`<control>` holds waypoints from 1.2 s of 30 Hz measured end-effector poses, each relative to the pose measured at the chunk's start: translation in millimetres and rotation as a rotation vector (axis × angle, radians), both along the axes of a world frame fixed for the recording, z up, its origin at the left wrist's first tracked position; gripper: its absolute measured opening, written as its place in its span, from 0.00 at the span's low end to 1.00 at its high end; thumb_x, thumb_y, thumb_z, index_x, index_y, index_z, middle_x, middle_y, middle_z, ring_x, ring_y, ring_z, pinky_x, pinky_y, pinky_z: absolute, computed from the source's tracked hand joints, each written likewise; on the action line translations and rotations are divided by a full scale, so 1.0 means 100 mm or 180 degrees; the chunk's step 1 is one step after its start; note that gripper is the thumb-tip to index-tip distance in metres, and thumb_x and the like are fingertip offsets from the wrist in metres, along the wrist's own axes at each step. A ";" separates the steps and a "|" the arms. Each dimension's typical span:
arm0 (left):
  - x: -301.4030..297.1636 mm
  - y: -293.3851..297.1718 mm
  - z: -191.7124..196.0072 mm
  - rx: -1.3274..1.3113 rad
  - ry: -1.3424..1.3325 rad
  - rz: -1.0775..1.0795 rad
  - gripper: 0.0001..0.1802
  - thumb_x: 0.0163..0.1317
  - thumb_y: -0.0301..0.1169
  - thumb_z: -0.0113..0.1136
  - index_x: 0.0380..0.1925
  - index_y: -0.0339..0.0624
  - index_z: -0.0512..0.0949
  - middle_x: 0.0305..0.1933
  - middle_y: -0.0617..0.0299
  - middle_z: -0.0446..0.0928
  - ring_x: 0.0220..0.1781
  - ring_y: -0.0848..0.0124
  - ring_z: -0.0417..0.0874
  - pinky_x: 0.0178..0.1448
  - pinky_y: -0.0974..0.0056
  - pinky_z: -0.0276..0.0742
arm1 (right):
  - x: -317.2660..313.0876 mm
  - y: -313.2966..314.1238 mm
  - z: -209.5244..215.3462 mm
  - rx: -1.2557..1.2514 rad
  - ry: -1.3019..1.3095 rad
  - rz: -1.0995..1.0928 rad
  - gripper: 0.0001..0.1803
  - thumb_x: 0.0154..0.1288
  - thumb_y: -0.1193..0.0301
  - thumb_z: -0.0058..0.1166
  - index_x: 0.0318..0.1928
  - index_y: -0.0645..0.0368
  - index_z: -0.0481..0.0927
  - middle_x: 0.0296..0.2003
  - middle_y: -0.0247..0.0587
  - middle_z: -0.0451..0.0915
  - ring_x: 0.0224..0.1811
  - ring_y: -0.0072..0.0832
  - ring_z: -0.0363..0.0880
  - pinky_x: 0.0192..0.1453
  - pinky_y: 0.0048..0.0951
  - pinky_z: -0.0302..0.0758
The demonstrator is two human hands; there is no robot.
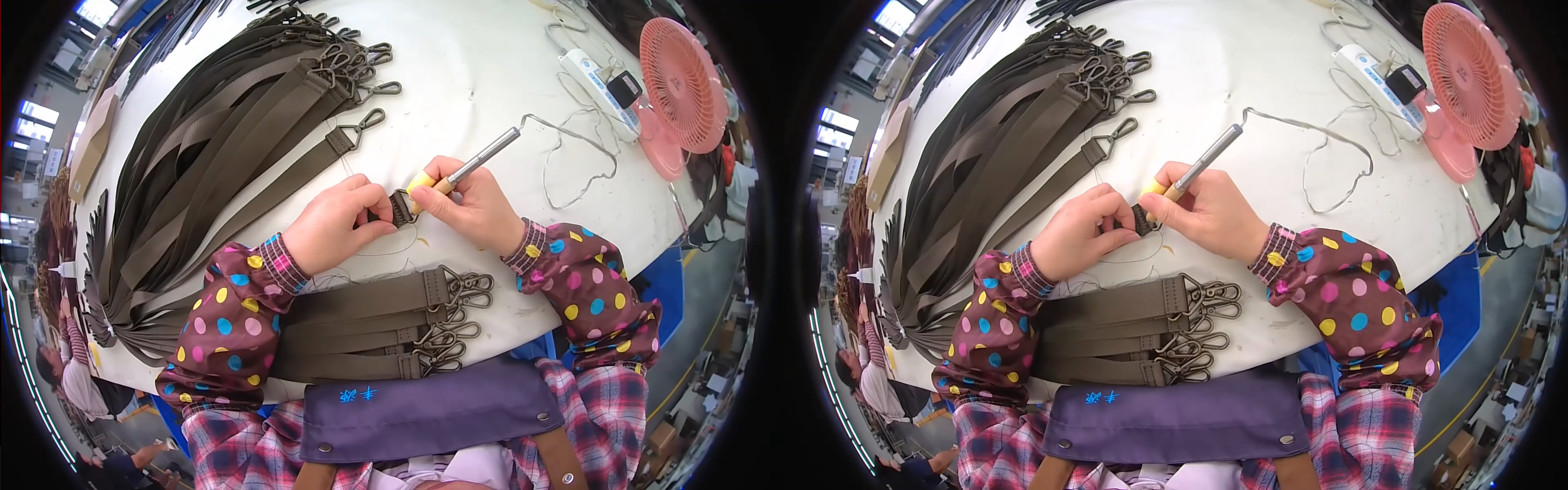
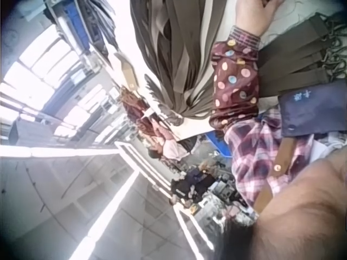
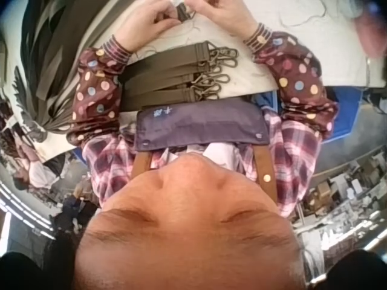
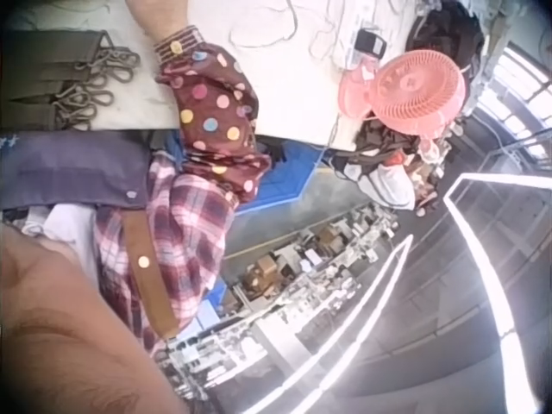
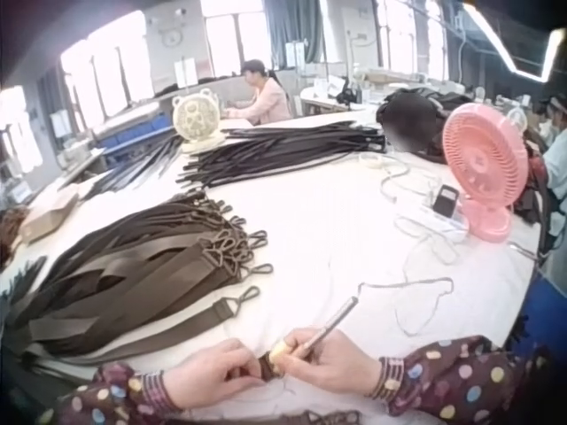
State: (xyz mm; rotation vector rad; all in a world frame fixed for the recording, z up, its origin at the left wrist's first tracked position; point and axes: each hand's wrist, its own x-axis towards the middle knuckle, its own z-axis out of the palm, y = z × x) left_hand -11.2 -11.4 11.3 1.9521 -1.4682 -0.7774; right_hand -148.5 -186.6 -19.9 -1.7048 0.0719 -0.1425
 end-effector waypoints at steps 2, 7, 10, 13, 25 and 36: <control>0.00 0.01 0.00 -0.0056 0.0167 0.0101 0.07 0.54 0.26 0.65 0.29 0.40 0.76 0.31 0.61 0.71 0.30 0.71 0.74 0.37 0.68 0.73 | 0.01 0.05 0.08 0.0113 0.0172 -0.0128 0.10 0.67 0.68 0.54 0.38 0.61 0.71 0.30 0.31 0.78 0.31 0.12 0.72 0.36 0.16 0.69; 0.00 0.01 -0.02 -0.0021 0.0853 0.0426 0.07 0.56 0.25 0.65 0.29 0.38 0.75 0.28 0.64 0.71 0.27 0.76 0.71 0.34 0.70 0.71 | 0.06 0.09 -0.06 -0.0047 -0.0297 -0.0387 0.13 0.63 0.68 0.57 0.34 0.61 0.68 0.22 0.33 0.76 0.21 0.15 0.70 0.24 0.21 0.67; 0.00 0.02 -0.03 0.0002 0.0930 0.0475 0.07 0.56 0.26 0.64 0.29 0.38 0.74 0.27 0.65 0.72 0.26 0.76 0.70 0.33 0.71 0.70 | 0.05 0.08 -0.02 -0.0202 -0.0035 -0.0266 0.11 0.64 0.70 0.56 0.35 0.61 0.67 0.25 0.33 0.76 0.25 0.14 0.71 0.27 0.19 0.67; 0.00 0.02 -0.04 -0.0038 0.0819 0.0430 0.07 0.57 0.26 0.64 0.29 0.38 0.74 0.28 0.65 0.72 0.26 0.76 0.70 0.32 0.70 0.70 | 0.04 0.08 0.03 -0.0319 0.0172 -0.0210 0.09 0.65 0.72 0.54 0.37 0.61 0.67 0.28 0.33 0.77 0.28 0.12 0.72 0.31 0.16 0.68; 0.01 0.00 -0.04 -0.0009 0.0853 0.0400 0.07 0.57 0.26 0.64 0.29 0.38 0.74 0.28 0.64 0.73 0.27 0.76 0.71 0.33 0.70 0.70 | 0.04 0.08 0.01 -0.0535 0.0140 -0.0298 0.09 0.64 0.73 0.55 0.36 0.61 0.67 0.26 0.32 0.76 0.27 0.12 0.71 0.28 0.16 0.68; 0.05 0.02 -0.01 -0.0035 0.0710 0.0143 0.07 0.57 0.27 0.64 0.29 0.39 0.74 0.31 0.63 0.72 0.28 0.74 0.73 0.34 0.70 0.71 | 0.04 0.08 0.02 -0.0675 0.0174 -0.0308 0.09 0.64 0.73 0.55 0.36 0.61 0.67 0.26 0.33 0.77 0.26 0.12 0.72 0.28 0.16 0.69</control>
